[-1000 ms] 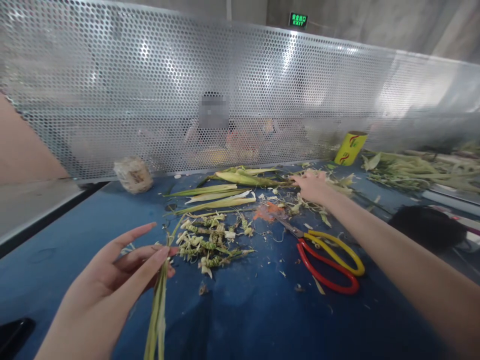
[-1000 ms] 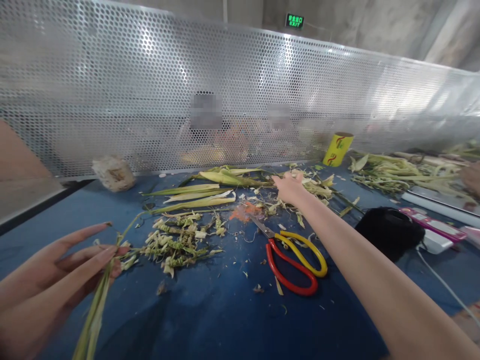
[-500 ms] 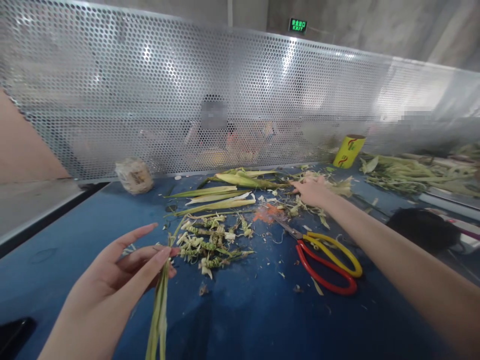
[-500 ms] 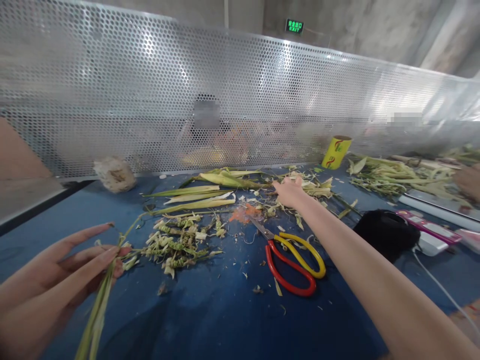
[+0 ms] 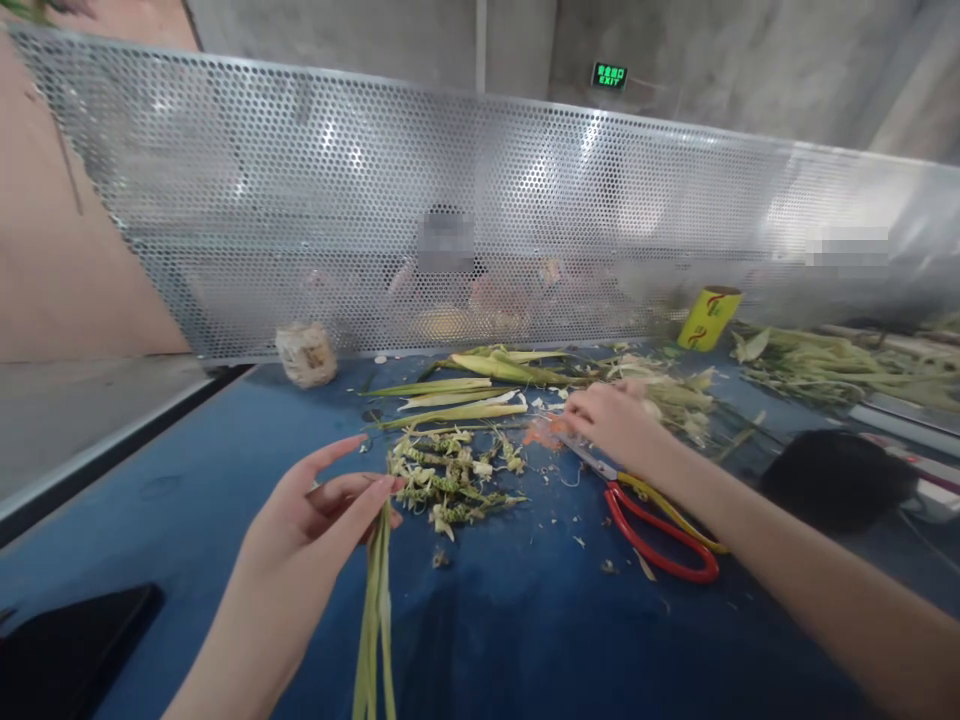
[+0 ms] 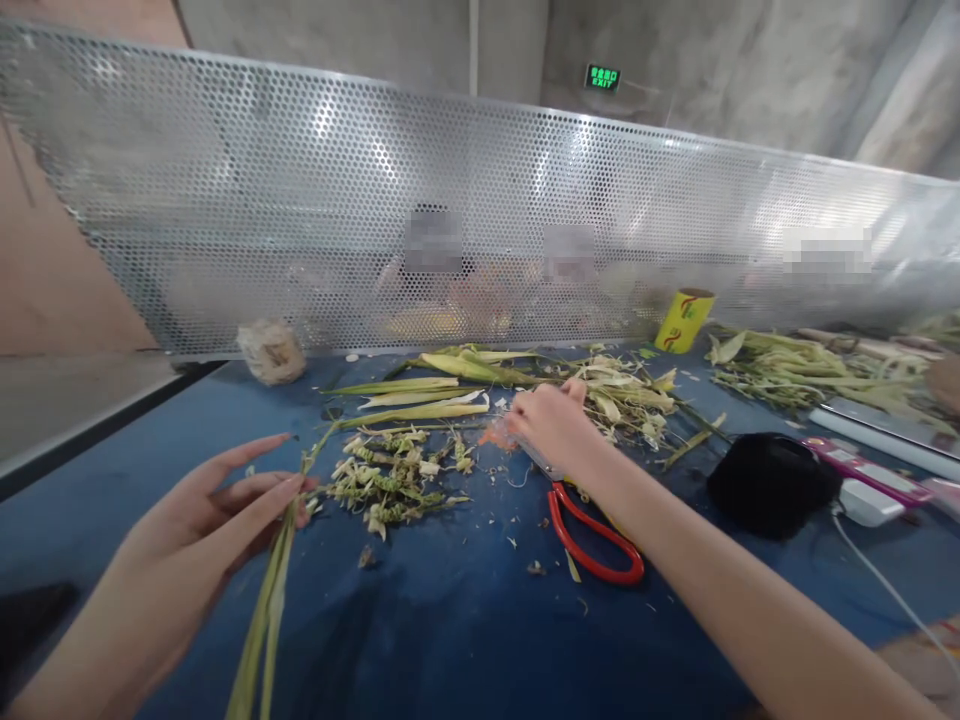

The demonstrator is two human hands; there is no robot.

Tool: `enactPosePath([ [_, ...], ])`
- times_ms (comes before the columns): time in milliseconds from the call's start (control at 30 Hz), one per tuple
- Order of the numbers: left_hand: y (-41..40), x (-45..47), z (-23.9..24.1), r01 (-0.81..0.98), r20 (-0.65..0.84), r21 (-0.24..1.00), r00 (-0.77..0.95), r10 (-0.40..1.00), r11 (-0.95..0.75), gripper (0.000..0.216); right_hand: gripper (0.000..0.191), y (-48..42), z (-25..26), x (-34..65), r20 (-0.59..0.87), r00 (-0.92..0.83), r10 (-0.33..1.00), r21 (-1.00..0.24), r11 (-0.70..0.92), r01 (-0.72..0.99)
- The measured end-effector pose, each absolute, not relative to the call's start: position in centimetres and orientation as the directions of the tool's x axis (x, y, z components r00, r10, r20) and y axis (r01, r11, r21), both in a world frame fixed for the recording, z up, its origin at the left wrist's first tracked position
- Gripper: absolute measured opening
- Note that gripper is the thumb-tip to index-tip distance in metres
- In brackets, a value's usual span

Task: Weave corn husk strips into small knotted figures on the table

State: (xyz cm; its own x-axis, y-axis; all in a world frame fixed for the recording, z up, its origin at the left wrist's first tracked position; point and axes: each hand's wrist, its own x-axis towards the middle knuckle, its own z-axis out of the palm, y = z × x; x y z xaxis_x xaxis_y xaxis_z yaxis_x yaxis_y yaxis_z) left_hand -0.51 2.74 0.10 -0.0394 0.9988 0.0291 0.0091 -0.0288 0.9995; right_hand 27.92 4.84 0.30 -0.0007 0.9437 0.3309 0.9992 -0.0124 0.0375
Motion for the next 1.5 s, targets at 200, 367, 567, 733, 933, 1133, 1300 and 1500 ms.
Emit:
enactPosePath([
  [200, 2.6, -0.5, 0.0, -0.092, 0.095, 0.991, 0.005, 0.995, -0.094, 0.063, 0.02, 0.8, -0.4, 19.8, 0.441, -0.292, 0.849, -0.127, 0.381, 0.916],
  [367, 2.5, -0.6, -0.4, -0.107, 0.146, 0.984, 0.054, 0.988, -0.14, 0.061, 0.017, 0.7, 0.4, 15.8, 0.466, -0.159, 0.871, -0.513, 0.412, 0.753],
  [567, 2.2, -0.7, -0.5, -0.112, 0.213, 0.974, 0.131, 0.968, -0.199, 0.05, 0.019, 1.3, 1.3, 13.7, 0.421, -0.095, 0.902, -0.718, 0.395, 0.573],
  [733, 2.2, -0.7, -0.6, -0.09, 0.182, 0.981, 0.147, 0.972, -0.17, 0.044, 0.015, 1.9, -0.1, 13.3, 0.372, -0.039, 0.927, -0.887, 0.368, 0.278],
  [933, 1.8, -0.4, -0.4, -0.09, 0.127, 0.989, 0.152, 0.98, -0.114, 0.046, 0.013, 1.9, -1.1, 14.0, 0.259, -0.013, 0.966, -0.96, 0.259, 0.103],
  [1133, 1.4, -0.3, -0.1, -0.139, 0.09, 0.988, 0.18, 0.98, -0.065, 0.042, 0.011, 1.6, -1.3, 14.3, 0.283, -0.042, 0.958, -0.957, 0.284, 0.049],
  [1300, 1.5, -0.3, -0.2, -0.126, 0.11, 0.988, 0.178, 0.978, -0.088, 0.04, 0.014, 1.9, -1.8, 14.6, 0.265, -0.042, 0.963, -0.962, 0.267, 0.063],
  [1500, 1.6, -0.4, -0.7, -0.034, 0.206, 0.978, 0.161, 0.965, -0.203, 0.041, 0.007, 0.7, -1.5, 14.4, 0.723, 0.123, 0.68, -0.594, 0.52, 0.614],
])
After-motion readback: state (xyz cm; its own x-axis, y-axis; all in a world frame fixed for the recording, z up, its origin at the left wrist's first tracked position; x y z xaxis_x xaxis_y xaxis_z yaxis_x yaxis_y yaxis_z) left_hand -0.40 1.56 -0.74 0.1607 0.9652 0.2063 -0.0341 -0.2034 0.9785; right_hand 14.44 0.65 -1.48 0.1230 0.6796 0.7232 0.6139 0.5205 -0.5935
